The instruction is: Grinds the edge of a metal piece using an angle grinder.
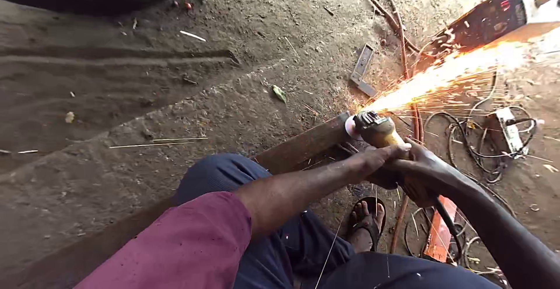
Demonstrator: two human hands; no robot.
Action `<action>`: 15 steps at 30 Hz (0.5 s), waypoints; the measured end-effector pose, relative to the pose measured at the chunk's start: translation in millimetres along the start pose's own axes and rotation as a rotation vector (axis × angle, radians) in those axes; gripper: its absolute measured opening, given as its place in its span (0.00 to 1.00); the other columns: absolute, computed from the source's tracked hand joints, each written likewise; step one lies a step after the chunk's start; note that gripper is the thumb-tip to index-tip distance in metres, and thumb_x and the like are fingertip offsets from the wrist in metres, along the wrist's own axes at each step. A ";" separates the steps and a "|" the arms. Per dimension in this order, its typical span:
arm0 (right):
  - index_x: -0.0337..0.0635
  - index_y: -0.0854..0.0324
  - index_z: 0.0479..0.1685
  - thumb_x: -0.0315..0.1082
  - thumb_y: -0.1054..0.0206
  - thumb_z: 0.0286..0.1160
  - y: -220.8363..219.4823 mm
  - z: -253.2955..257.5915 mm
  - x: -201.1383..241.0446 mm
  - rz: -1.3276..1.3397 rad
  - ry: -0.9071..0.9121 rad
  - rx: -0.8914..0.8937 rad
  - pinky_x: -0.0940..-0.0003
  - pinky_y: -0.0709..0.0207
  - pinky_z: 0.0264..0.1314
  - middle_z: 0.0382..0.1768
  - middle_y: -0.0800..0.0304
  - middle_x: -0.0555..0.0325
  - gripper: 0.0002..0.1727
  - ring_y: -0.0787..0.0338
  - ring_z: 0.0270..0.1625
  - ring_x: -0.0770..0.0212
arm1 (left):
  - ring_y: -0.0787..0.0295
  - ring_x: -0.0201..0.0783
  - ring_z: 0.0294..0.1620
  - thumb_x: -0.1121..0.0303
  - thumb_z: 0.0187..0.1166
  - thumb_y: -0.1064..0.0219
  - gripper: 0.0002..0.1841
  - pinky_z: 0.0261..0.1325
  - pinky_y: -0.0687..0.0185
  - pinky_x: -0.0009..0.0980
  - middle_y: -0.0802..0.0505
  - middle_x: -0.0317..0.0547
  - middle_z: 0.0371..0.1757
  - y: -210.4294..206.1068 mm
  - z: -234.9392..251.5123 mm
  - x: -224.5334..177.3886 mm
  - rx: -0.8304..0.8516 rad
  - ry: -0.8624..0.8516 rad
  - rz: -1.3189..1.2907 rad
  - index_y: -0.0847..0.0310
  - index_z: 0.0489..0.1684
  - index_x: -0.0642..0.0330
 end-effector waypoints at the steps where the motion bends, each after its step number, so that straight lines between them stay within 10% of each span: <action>1: 0.60 0.25 0.70 0.59 0.21 0.52 0.1 -2.2 -3.7 -0.013 -0.015 0.003 0.46 0.11 0.39 0.39 0.07 0.56 0.40 0.06 0.37 0.55 | 0.04 0.53 0.47 0.34 0.82 0.41 0.38 0.50 0.05 0.52 0.06 0.60 0.50 -3.5 -0.4 3.1 0.009 0.005 -0.001 0.19 0.64 0.67; 15: 0.62 0.26 0.72 0.59 0.20 0.52 -2.8 -4.3 -6.8 0.028 -0.035 -0.031 0.43 0.12 0.39 0.41 0.06 0.55 0.41 0.05 0.38 0.53 | 0.04 0.53 0.46 0.35 0.83 0.40 0.36 0.49 0.05 0.52 0.06 0.60 0.49 1.4 8.3 7.6 0.003 0.002 0.022 0.19 0.63 0.66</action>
Point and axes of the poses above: each hand's wrist, its own z-axis towards the middle knuckle, its own y-axis out of the back of the hand, x = y × z, the point moved 10 cm from there along z, towards the middle knuckle
